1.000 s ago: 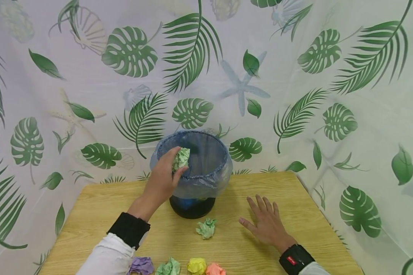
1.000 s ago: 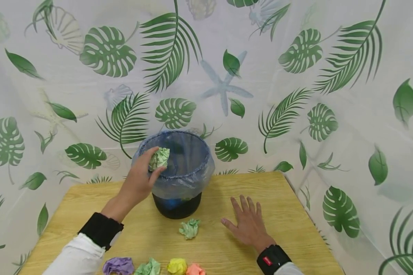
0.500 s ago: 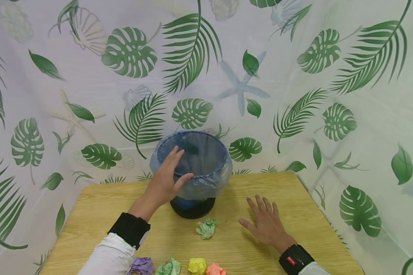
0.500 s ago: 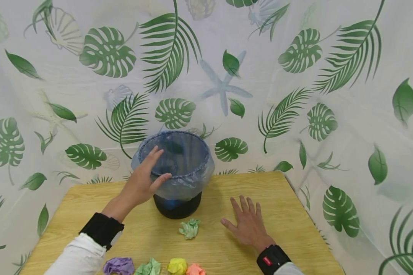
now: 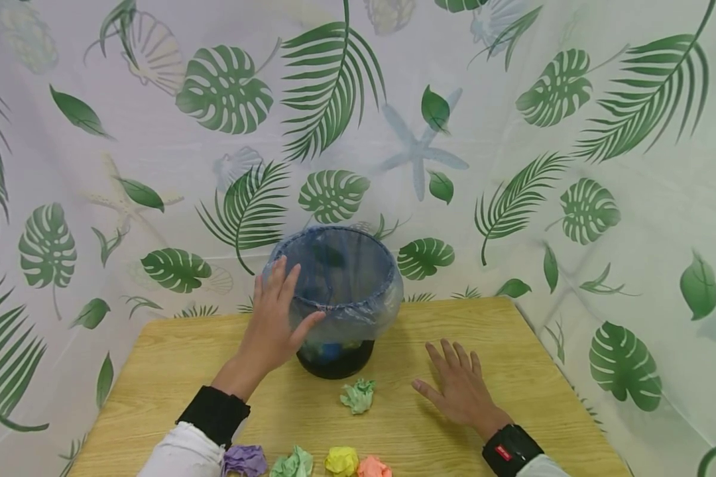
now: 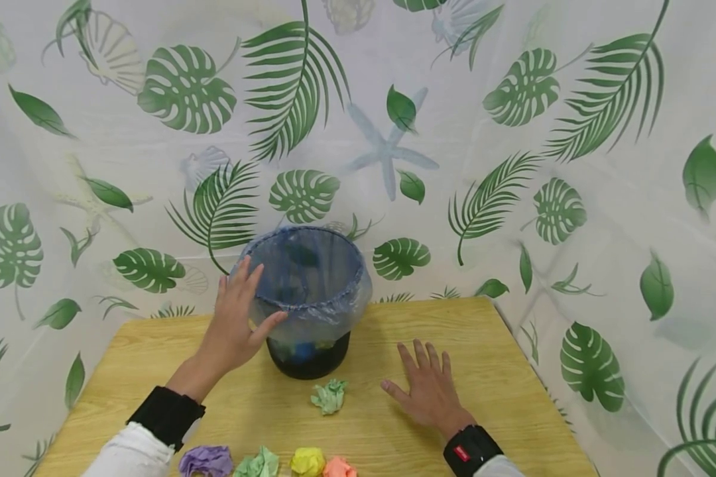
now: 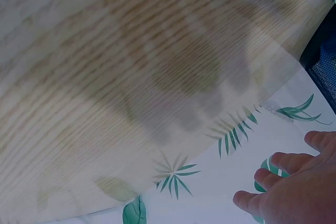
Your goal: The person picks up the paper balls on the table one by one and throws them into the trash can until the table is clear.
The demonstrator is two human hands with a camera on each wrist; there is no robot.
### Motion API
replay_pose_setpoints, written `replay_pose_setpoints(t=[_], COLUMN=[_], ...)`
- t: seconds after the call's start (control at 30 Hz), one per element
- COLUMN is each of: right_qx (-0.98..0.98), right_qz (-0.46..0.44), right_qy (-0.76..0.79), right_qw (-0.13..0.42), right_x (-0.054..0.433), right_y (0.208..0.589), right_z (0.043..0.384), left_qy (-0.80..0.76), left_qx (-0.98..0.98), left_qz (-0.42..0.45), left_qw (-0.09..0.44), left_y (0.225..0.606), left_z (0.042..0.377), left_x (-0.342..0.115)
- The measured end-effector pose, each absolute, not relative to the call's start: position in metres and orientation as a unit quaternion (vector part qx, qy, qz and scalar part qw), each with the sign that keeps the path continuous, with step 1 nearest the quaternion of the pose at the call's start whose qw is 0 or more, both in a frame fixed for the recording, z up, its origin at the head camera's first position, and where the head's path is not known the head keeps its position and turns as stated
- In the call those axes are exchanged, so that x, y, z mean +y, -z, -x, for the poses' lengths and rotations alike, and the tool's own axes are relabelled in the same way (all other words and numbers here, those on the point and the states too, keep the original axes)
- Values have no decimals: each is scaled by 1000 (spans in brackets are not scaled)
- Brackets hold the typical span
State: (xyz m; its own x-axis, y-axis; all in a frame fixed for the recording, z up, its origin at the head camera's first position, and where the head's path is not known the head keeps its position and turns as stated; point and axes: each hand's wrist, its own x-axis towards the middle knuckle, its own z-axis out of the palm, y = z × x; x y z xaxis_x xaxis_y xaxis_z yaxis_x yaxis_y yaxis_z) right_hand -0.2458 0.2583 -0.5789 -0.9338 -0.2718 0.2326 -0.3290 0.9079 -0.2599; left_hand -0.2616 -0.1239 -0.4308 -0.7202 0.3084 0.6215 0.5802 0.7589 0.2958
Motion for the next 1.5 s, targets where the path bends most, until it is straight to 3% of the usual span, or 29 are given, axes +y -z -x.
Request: replay_pose_setpoints(t=[0.5, 0.9, 1.5], right_qx=[-972, -970, -967], right_qz=[-162, -166, -179], right_qy=[-144, -149, -159], right_qw=[96, 95, 90], right_x=[253, 250, 242], right_y=[582, 580, 581], right_z=[247, 246, 245], left_qy=[240, 200, 183], left_qx=[-918, -968, -977], left_qz=[163, 91, 72], left_qw=[269, 122, 83], left_y=[477, 520, 569], left_z=[247, 229, 206], left_x=[-165, -196, -209])
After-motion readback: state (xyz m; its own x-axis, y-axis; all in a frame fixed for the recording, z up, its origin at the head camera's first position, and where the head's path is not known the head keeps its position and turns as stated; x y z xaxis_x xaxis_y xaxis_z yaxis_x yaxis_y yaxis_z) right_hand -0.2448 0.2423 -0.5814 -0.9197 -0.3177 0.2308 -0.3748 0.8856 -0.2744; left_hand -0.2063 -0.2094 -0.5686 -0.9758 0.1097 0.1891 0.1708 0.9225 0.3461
